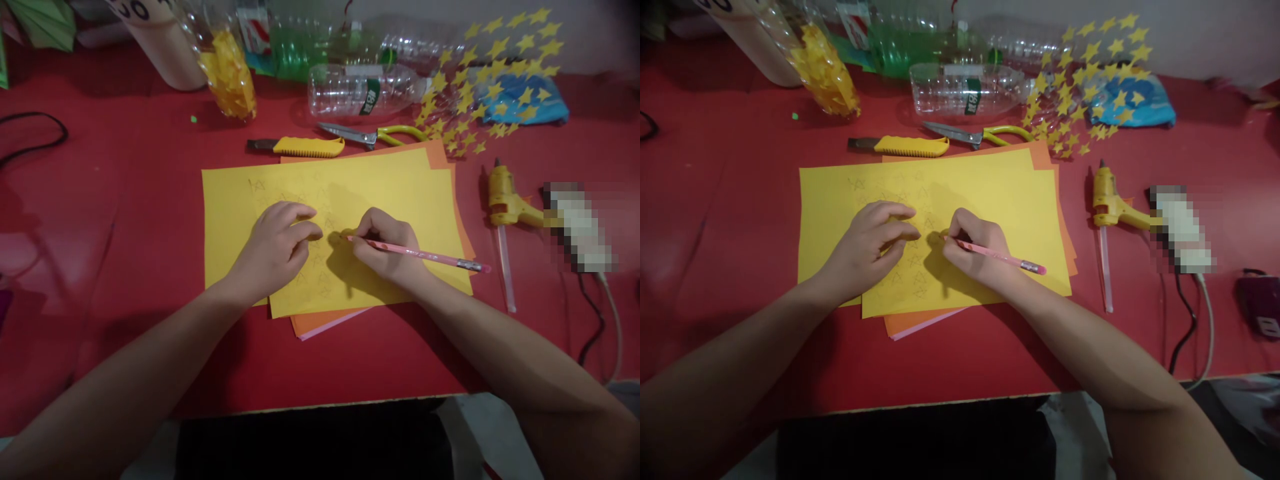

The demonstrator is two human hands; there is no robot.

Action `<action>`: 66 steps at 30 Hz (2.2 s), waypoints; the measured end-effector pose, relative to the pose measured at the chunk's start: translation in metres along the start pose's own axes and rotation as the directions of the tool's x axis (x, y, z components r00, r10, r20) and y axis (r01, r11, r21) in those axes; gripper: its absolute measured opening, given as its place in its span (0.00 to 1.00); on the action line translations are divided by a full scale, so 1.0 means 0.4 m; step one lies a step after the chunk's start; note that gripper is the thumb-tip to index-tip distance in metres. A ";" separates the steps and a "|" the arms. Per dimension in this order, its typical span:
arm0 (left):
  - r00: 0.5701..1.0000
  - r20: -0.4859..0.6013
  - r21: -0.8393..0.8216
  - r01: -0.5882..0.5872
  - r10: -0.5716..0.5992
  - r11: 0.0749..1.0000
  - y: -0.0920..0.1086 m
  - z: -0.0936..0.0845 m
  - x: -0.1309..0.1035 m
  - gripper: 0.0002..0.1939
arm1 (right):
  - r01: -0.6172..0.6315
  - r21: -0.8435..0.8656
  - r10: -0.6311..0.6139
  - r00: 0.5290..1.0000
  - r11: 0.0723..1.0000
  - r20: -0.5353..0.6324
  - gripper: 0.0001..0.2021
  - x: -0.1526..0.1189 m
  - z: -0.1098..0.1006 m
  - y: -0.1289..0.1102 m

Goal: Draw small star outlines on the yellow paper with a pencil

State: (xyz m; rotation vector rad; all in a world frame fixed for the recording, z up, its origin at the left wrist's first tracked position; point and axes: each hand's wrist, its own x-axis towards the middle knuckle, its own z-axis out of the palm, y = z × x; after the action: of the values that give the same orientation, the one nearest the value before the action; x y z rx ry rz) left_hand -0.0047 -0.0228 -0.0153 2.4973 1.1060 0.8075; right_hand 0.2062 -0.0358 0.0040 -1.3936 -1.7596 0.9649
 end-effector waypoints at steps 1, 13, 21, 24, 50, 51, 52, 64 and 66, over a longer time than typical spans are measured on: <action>1.000 0.001 0.001 0.000 0.000 1.000 0.000 0.000 0.000 0.11 | 0.006 0.004 -0.006 1.000 1.000 0.005 0.08 0.000 0.000 0.000; 1.000 0.005 0.008 0.006 -0.006 1.000 0.000 0.000 0.002 0.12 | 0.078 0.014 -0.079 0.990 0.997 0.117 0.08 -0.004 0.003 0.004; 1.000 0.001 0.007 0.012 -0.012 1.000 0.000 0.003 0.001 0.11 | 0.121 -0.006 -0.118 0.977 0.993 0.180 0.08 -0.007 -0.003 -0.008; 1.000 -0.002 0.002 0.013 -0.013 1.000 0.000 0.003 0.001 0.11 | 0.126 -0.006 -0.122 0.973 0.992 0.197 0.09 -0.007 -0.004 -0.011; 0.988 0.154 0.154 -0.031 0.007 0.988 0.020 -0.011 -0.005 0.20 | -0.059 0.310 0.056 0.998 0.949 0.020 0.11 0.005 -0.015 0.008; 0.987 0.161 0.166 -0.031 0.003 0.986 0.022 -0.011 -0.006 0.22 | -0.059 0.314 0.058 0.998 0.947 0.012 0.09 0.004 -0.017 0.007; 0.986 0.166 0.172 -0.026 -0.003 0.985 0.022 -0.011 -0.007 0.22 | -0.056 0.313 0.057 0.998 0.948 0.008 0.07 0.003 -0.018 0.006; 0.999 0.032 -0.025 -0.006 0.006 1.000 0.002 -0.010 -0.001 0.11 | 0.071 0.141 -0.098 0.977 0.987 0.189 0.05 -0.003 -0.024 0.003; 0.999 0.038 -0.038 -0.022 0.024 0.999 0.000 -0.010 0.000 0.13 | 0.081 0.139 -0.108 0.974 0.987 0.200 0.06 -0.002 -0.021 0.006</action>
State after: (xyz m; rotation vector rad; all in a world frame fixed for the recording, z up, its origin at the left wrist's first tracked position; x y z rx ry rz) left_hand -0.0069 -0.0226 -0.0119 2.4885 1.0416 0.7754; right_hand 0.2148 -0.0351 0.0061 -1.1506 -1.8601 1.1854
